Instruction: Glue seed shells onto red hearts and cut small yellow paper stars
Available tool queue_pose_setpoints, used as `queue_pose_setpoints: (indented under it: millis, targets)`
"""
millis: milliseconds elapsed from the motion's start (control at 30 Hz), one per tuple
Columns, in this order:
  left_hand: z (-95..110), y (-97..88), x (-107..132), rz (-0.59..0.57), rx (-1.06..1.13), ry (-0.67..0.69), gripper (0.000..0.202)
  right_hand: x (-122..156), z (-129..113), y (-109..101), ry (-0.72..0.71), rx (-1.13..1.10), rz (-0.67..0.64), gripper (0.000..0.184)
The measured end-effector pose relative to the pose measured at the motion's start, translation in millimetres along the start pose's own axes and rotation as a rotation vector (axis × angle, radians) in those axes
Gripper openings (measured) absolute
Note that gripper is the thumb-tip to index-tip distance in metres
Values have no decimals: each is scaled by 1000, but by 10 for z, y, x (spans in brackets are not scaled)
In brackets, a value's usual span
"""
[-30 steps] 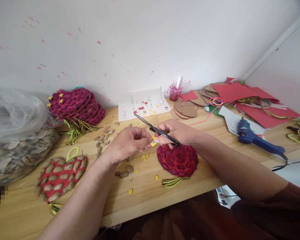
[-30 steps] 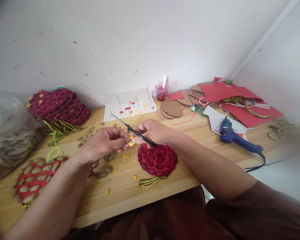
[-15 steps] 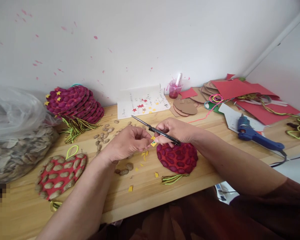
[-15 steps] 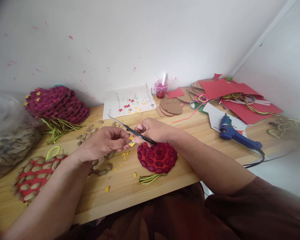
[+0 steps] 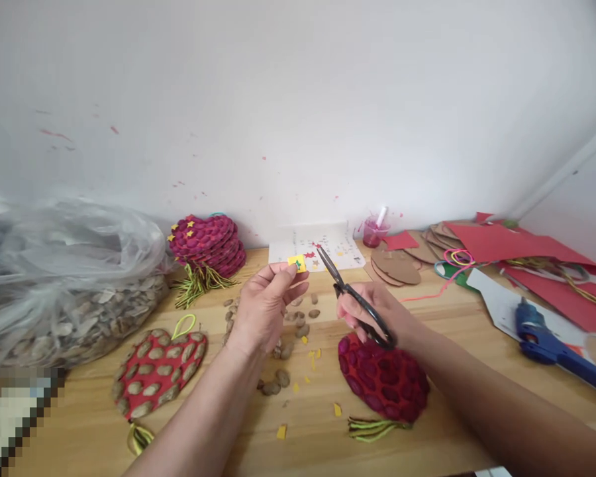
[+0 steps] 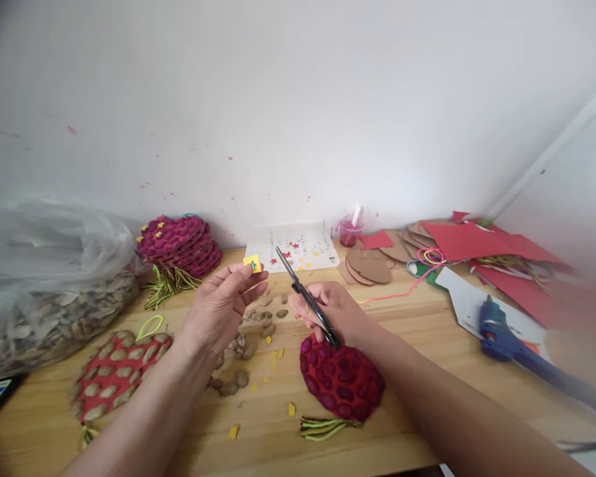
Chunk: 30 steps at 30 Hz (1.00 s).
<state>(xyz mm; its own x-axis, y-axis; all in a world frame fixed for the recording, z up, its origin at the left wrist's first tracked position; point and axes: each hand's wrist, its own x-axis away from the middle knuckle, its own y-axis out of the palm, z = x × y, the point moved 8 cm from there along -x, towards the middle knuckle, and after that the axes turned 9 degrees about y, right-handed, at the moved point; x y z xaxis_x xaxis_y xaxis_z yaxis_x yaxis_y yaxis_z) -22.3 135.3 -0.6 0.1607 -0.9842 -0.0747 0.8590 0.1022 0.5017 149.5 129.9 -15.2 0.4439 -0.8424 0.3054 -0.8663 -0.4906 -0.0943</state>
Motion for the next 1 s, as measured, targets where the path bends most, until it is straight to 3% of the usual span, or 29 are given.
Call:
queue_pose_setpoints:
  millis: [367, 1000]
  targets:
    - [-9, 52, 104, 119, 70, 19, 28, 136, -29, 202, -41, 201, 75, 48]
    - [-86, 49, 184, 203, 146, 35, 22, 123, 83, 282, 98, 114, 83, 44]
